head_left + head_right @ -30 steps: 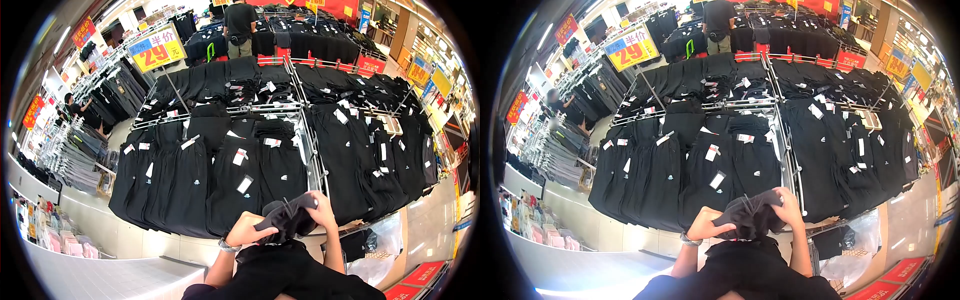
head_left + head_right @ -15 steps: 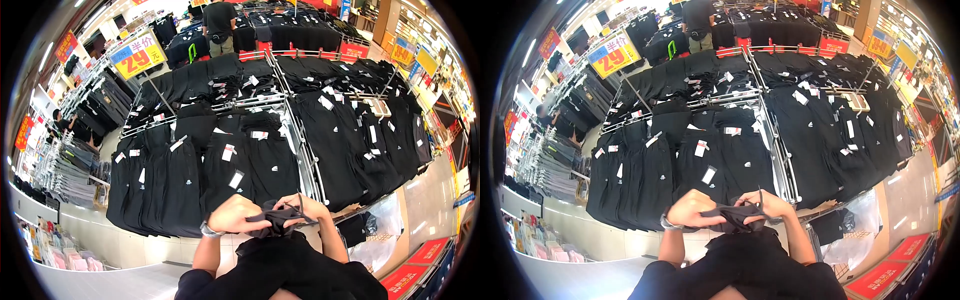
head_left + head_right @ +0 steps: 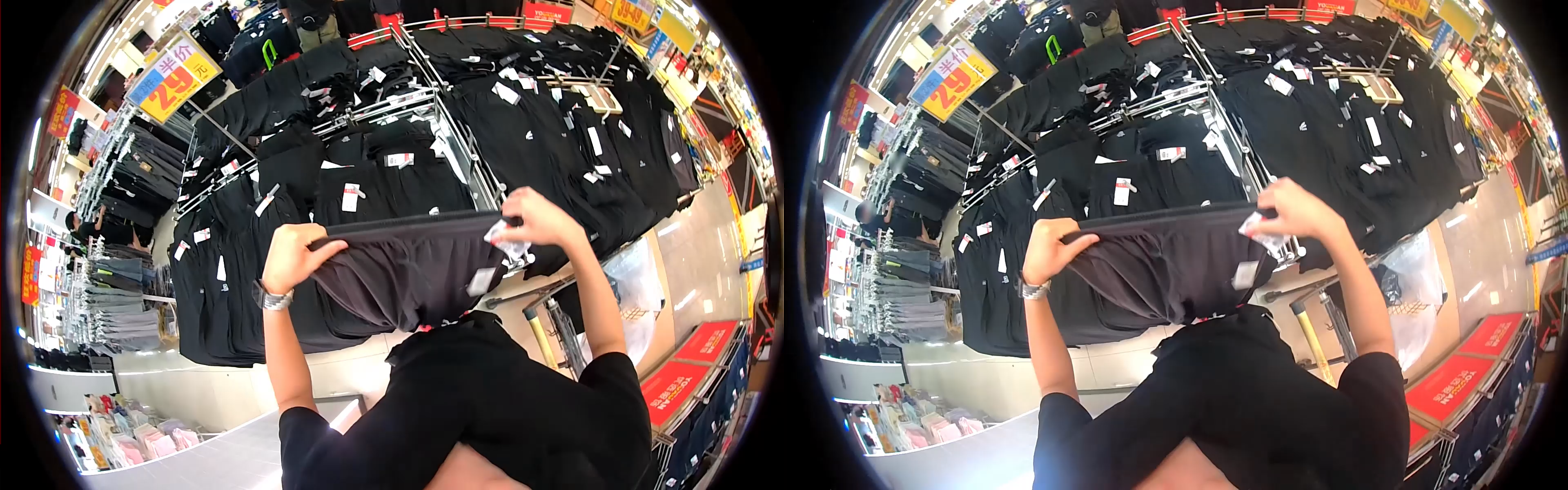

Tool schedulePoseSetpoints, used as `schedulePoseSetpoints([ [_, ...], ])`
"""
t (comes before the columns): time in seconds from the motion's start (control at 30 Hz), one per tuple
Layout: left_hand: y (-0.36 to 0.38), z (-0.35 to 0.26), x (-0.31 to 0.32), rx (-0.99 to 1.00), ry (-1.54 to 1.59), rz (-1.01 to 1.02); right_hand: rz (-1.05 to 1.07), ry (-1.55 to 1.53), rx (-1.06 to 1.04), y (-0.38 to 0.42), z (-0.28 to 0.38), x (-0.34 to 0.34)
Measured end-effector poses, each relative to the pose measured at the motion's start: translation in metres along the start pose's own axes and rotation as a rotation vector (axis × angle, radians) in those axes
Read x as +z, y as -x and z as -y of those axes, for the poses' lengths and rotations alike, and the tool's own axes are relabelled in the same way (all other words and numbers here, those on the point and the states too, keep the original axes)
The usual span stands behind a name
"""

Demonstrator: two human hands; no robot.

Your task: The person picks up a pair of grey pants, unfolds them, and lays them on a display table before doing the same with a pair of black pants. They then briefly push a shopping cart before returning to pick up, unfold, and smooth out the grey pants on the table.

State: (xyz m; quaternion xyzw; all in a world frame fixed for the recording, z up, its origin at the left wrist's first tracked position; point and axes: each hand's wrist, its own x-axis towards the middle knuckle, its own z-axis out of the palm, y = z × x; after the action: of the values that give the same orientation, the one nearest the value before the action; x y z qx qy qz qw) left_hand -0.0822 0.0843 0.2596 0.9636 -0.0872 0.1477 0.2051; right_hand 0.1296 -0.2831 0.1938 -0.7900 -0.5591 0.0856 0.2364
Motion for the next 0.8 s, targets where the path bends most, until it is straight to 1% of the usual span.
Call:
schedulePoseSetpoints([
  [0.03, 0.002, 0.009, 0.0, -0.016, -0.029, 0.0, -0.022, -0.015, -0.001, -0.004, -0.001, -0.006],
  [0.07, 0.005, 0.015, 0.0, -0.041, -0.008, 0.004, -0.108, 0.003, -0.042, -0.005, 0.001, -0.011],
  [0.17, 0.01, 0.023, 0.002, -0.09, 0.055, -0.001, -0.161, -0.033, -0.029, -0.008, 0.01, -0.016],
  [0.2, 0.014, 0.023, 0.003, -0.123, 0.103, -0.01, -0.162, -0.031, -0.025, -0.007, 0.012, -0.016],
  [0.3, 0.035, 0.03, 0.003, -0.103, 0.114, 0.034, -0.109, -0.003, -0.023, 0.004, 0.018, -0.013],
  [0.37, 0.053, 0.033, 0.005, -0.195, 0.17, 0.061, -0.11, -0.022, -0.01, 0.012, 0.027, -0.016],
  [0.43, 0.059, 0.028, 0.013, -0.162, 0.166, 0.027, -0.143, -0.039, -0.1, 0.009, 0.039, -0.007],
  [0.5, 0.061, 0.032, 0.016, -0.149, 0.172, 0.01, -0.124, -0.001, -0.071, 0.006, 0.043, -0.006],
  [0.57, 0.061, 0.036, 0.015, -0.211, 0.105, 0.088, -0.105, -0.018, -0.064, 0.0, 0.047, -0.007],
  [0.63, 0.057, 0.038, 0.024, -0.115, 0.071, 0.039, -0.152, -0.001, -0.11, -0.01, 0.059, -0.004],
  [0.67, 0.058, 0.038, 0.03, -0.126, 0.078, 0.038, -0.139, -0.004, -0.111, -0.015, 0.068, -0.004],
  [0.73, 0.06, 0.043, 0.041, -0.179, 0.05, 0.139, -0.153, 0.129, -0.112, -0.029, 0.085, -0.004],
  [0.77, 0.063, 0.046, 0.049, -0.18, 0.05, 0.235, -0.193, 0.166, -0.153, -0.035, 0.09, 0.002],
  [0.8, 0.062, 0.039, 0.054, -0.16, 0.07, 0.214, -0.219, 0.184, -0.188, -0.042, 0.1, 0.007],
])
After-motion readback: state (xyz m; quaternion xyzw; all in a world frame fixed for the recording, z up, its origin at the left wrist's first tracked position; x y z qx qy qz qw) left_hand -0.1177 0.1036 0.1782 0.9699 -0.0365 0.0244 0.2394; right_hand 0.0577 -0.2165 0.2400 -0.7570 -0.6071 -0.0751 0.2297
